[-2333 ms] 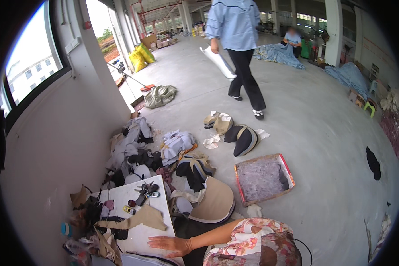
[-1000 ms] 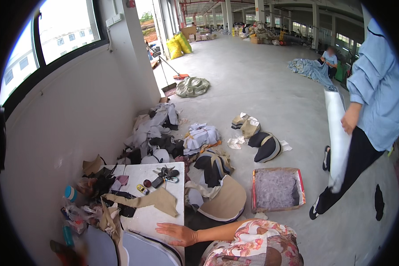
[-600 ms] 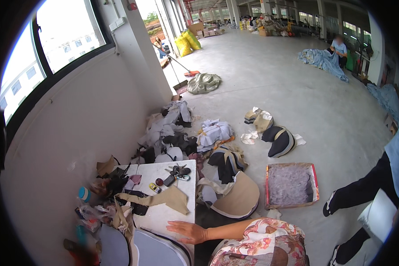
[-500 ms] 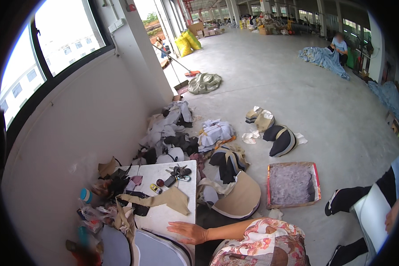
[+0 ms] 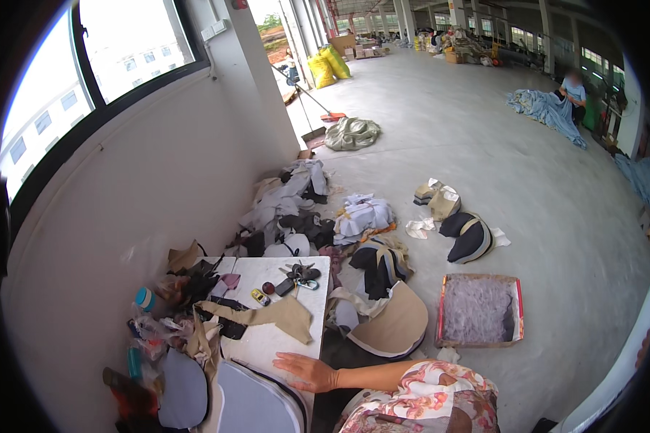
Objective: The person repeatedly folds light-colored fabric pieces on a cluttered worktable, smoothing and stacking them. The person handles the fabric by hand, turning and aligning edges, then places folded pieces into a growing stack.
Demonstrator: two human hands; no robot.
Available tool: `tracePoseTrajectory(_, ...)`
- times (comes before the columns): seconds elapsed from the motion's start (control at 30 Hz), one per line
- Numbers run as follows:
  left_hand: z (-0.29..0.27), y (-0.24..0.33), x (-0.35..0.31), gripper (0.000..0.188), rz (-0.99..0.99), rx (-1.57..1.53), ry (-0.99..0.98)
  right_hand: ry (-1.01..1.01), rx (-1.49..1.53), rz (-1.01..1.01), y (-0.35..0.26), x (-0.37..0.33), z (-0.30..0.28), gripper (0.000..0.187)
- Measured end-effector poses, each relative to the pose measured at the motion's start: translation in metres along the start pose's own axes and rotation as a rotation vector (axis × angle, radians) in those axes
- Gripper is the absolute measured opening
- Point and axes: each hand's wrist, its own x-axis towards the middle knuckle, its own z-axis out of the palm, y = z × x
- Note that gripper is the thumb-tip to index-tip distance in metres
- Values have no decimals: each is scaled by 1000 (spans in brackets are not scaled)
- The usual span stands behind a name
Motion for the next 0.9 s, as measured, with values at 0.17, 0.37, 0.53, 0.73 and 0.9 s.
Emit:
tracePoseTrajectory(0.17, 0, -6, -7, 64, 11, -48, -73, 16, -16, -22, 2, 5, -3, 58)
tracePoseTrajectory(0.37, 35, -29, -65, 64, -123, -301, -867, -4, -39, 10, -7, 9, -4, 57)
tracePoseTrajectory(0.53, 138, -20, -154, 63, -136, -367, -1718, 4, -111, 51, -11, 8, -9, 55)
tracePoseTrajectory(0.73, 167, -5, -197, 73, -43, -478, -1711, -53, -62, 10, -10, 14, -5, 58)
tracePoseTrajectory(0.9, 147, -4, -209, 58, 25, -386, -1394, -78, 18, 37, 2, 17, 1, 63)
